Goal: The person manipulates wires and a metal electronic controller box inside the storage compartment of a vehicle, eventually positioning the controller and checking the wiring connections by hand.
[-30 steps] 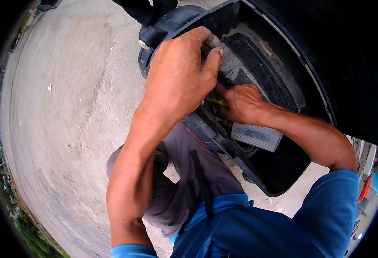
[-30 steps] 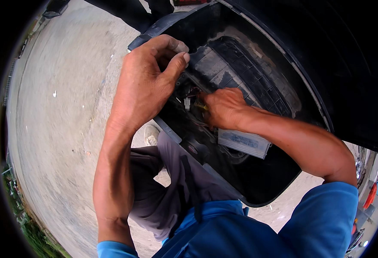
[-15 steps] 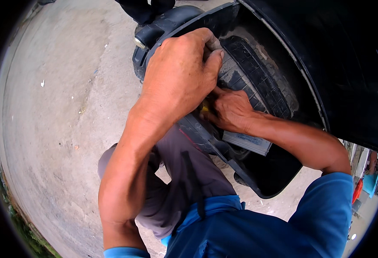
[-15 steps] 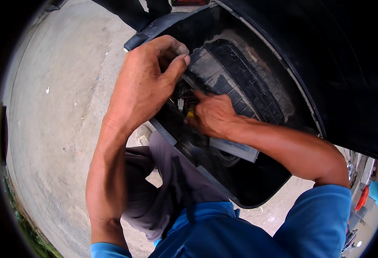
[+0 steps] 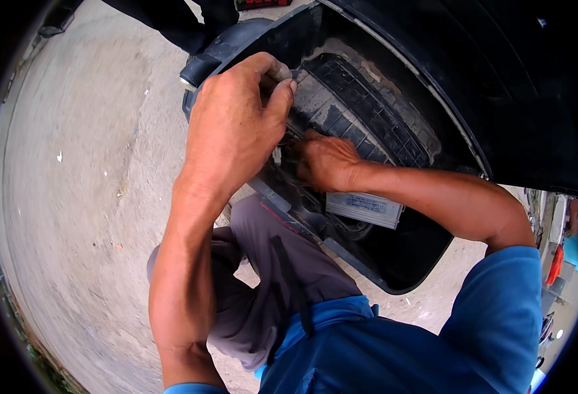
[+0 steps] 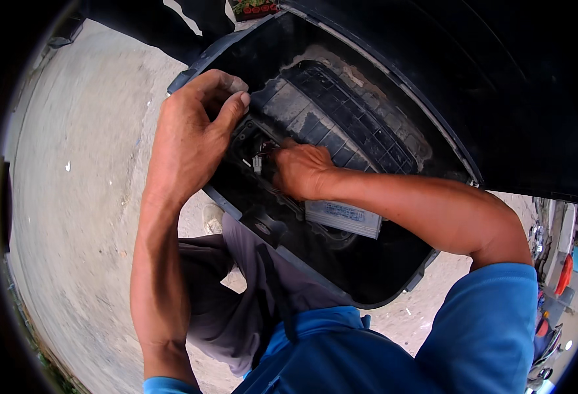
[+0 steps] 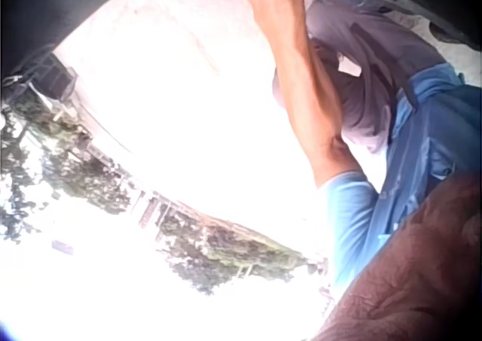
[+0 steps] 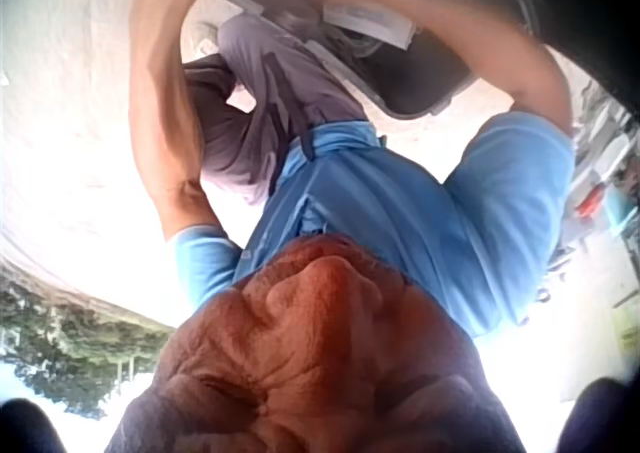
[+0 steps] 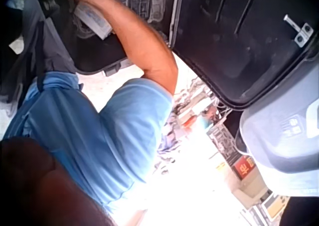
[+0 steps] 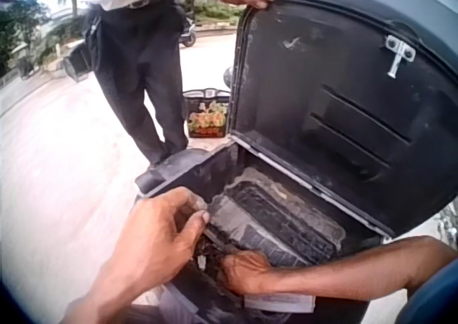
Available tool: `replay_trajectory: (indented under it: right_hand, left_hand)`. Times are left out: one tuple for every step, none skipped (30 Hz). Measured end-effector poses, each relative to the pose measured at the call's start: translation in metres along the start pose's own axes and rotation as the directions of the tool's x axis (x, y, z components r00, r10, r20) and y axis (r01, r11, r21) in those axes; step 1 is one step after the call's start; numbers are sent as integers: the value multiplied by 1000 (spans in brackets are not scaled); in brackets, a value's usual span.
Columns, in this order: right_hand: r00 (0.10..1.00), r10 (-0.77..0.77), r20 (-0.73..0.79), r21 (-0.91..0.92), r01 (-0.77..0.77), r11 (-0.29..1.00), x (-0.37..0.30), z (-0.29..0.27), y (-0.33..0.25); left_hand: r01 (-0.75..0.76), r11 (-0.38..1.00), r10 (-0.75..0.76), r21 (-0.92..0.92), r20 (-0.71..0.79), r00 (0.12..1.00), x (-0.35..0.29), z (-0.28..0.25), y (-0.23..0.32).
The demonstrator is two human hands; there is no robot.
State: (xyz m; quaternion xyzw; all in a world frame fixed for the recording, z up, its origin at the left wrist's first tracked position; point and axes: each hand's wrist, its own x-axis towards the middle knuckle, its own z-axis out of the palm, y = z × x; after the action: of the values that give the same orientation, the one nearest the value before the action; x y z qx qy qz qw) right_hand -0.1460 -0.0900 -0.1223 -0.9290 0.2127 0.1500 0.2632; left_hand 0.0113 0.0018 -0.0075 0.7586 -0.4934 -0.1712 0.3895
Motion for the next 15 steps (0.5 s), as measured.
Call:
replay_trajectory:
  right_hand:
    - [998, 56, 26, 54, -57, 997, 0, -2, -1]
    - [998, 58, 23, 56, -59, 997, -1, -2, -1]
    - [996, 84, 32, 141, -87, 986, -2, -1, 0]
    - [994, 101, 45, 225, -109, 968, -3, 0, -2]
    - [994, 95, 45, 226, -103, 969, -2, 0, -3]
    - [994, 95, 48, 262, -104, 959, -1, 1, -3]
    - [994, 100, 53, 297, -112, 948, -1, 1, -2]
    - [994, 99, 56, 295, -111, 949, -2, 1, -2]
    - [993, 108, 37, 319, -114, 941, -4, 1, -2]
    - [993, 117, 18, 345, -116, 931, -4, 2, -1]
    - [993, 114, 22, 346, -114, 931, -5, 2, -1]
    - [992, 122, 17, 373, -119, 920, -5, 1, 0]
    - [991, 131, 15, 403, -125, 907, -5, -1, -1]
    - [992, 128, 19, 405, -125, 906, -5, -4, -3]
    - [987, 154, 41, 429, -156, 890, -5, -8, -5]
  left_hand:
    - [-4, 1000, 4, 2, 3, 1000, 1, 0, 1]
    - [7, 1000, -7, -7, 13, 1000, 1, 1, 2]
    - [20, 1000, -19, -16, 22, 1000, 2, 1, 3]
    - [21, 1000, -21, -11, 19, 1000, 1, 0, 2]
    - [22, 999, -21, -24, 15, 1000, 1, -1, 1]
    - [23, 999, -22, -37, 10, 1000, 1, -2, 1]
    - [25, 999, -25, -38, 9, 1000, 1, -2, 0]
    - [14, 999, -14, -36, 7, 1000, 1, -2, 1]
    - [3, 999, -3, -34, 5, 1000, 2, -2, 1]
    - [8, 999, -8, -33, 4, 1000, 2, -1, 0]
    - [-3, 999, 3, -49, -4, 1000, 2, -1, 0]
    - [-15, 998, 14, -66, -12, 1000, 3, 0, -1]
    - [-9, 998, 8, -64, -11, 1000, 3, 0, -1]
    - [2, 998, -2, -64, -3, 1000, 3, -1, 0]
    - [13, 998, -13, -63, 6, 1000, 3, -1, 0]
